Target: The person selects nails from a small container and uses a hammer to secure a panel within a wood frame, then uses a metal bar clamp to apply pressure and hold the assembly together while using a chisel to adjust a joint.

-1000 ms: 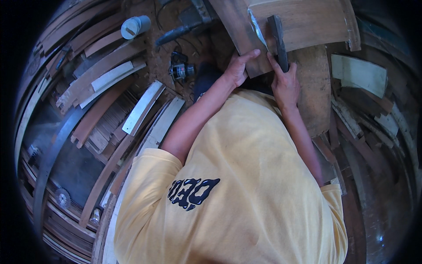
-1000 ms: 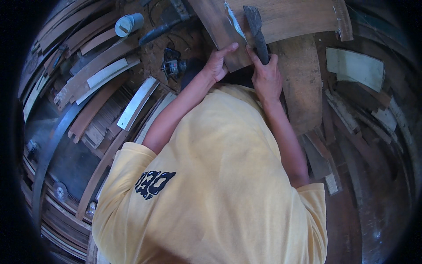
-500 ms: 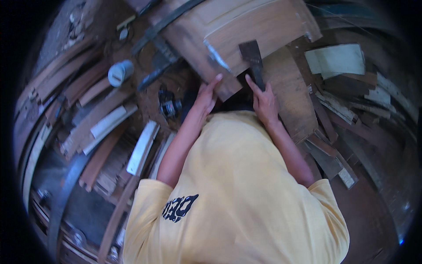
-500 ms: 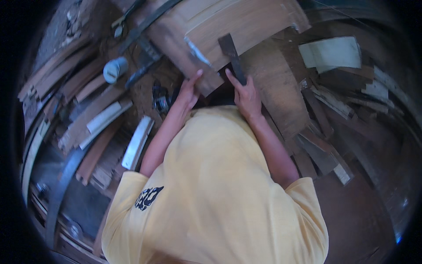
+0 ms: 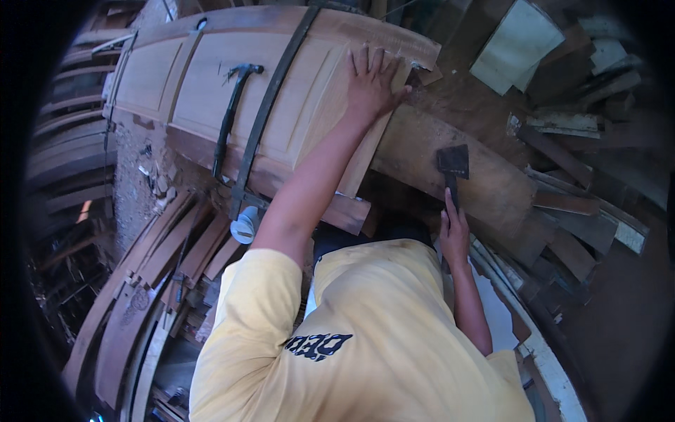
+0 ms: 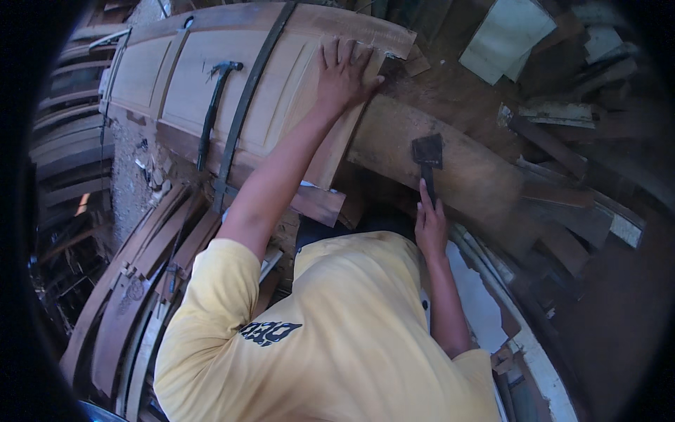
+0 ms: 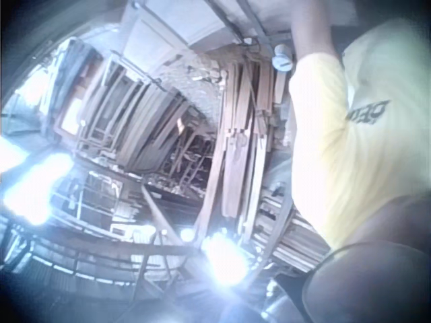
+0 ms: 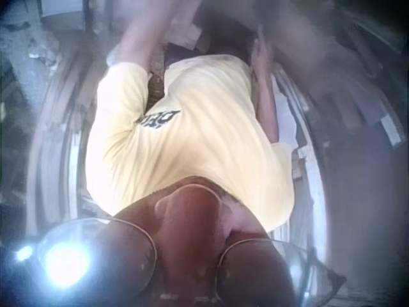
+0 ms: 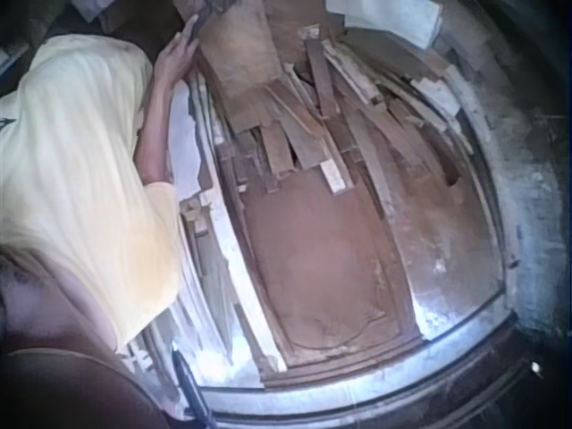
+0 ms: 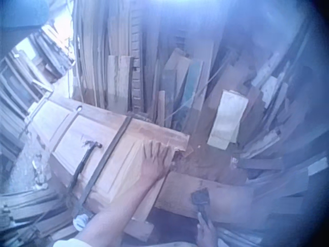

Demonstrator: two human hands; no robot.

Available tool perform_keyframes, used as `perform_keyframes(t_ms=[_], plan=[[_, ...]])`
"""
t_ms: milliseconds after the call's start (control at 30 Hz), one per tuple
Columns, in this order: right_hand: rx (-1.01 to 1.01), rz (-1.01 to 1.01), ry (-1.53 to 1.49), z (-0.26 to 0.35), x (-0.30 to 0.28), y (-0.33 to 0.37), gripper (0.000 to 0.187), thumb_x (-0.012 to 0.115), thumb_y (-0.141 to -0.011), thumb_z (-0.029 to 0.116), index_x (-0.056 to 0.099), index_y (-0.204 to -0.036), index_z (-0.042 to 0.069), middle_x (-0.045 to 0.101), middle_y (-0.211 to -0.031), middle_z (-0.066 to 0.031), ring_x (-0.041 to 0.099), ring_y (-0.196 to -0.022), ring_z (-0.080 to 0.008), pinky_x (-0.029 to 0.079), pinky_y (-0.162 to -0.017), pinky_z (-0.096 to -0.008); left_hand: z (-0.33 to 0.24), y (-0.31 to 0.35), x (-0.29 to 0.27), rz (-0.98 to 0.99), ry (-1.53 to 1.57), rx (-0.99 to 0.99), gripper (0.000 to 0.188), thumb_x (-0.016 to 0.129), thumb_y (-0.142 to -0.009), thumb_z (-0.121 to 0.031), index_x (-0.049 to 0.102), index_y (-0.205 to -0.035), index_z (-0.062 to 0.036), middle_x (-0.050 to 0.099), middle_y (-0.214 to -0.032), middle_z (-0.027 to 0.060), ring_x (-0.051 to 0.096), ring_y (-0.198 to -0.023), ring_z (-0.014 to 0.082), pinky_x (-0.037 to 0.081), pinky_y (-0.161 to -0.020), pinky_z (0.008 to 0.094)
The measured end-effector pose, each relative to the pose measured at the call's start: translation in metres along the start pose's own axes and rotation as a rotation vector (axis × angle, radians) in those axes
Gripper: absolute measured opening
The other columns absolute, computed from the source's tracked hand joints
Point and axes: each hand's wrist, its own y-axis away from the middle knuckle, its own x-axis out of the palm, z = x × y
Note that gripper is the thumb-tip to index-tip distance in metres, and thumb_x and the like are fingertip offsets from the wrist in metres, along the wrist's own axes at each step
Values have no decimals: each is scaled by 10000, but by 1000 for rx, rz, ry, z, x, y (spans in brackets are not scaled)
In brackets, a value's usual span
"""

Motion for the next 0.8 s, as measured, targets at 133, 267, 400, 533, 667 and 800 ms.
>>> perform_keyframes(t_ms=[133, 267, 400, 533, 667, 800], plan=[[120, -49, -51, -10, 2, 22, 576, 524, -1059, 144, 393, -1591, 322, 593, -1290, -276, 621, -1110, -489, 521, -894, -523, -6, -25, 12, 100, -76, 67, 780, 576, -916, -664, 486, -1529, -190, 460, -1549, 99, 255, -1520, 393, 73, -1227, 674], [194, -51, -119, -6, 10, 24, 578, 516, -1064, 160, 363, -1607, 285, 591, -1345, -279, 597, -1193, -485, 524, -926, -520, 9, -24, 9, 129, -88, 100, 780, 572, -916, -676, 490, -1523, -192, 456, -1553, 84, 246, -1520, 390, 67, -1225, 677], [228, -97, -144, -1, 17, 16, 603, 507, -1069, 168, 303, -1629, 259, 527, -1478, -253, 556, -1283, -477, 499, -1021, -510, 33, -30, 6, 155, -96, 114, 775, 573, -914, -686, 495, -1516, -204, 460, -1534, 85, 243, -1511, 392, 87, -1213, 682], [335, -34, -174, 13, 21, 7, 634, 510, -1068, 186, 249, -1644, 221, 475, -1537, -239, 484, -1372, -465, 461, -1087, -503, 81, -32, 2, 71, -89, 22, 733, 616, -911, -652, 509, -1503, -232, 493, -1468, 94, 264, -1492, 395, 123, -1193, 679], [342, -82, -137, 34, 25, -1, 647, 525, -1060, 169, 247, -1644, 196, 464, -1547, -236, 473, -1384, -462, 456, -1093, -498, 92, -26, 5, 64, -83, 74, 713, 611, -909, -659, 551, -1470, -225, 519, -1451, 116, 291, -1484, 409, 122, -1189, 697], [393, -51, -133, 55, 25, -15, 652, 546, -1053, 184, 262, -1639, 199, 464, -1543, -241, 492, -1368, -460, 463, -1083, -496, 93, -27, 11, 27, -3, 69, 670, 626, -912, -620, 562, -1461, -241, 514, -1446, 115, 292, -1481, 409, 131, -1187, 690]])
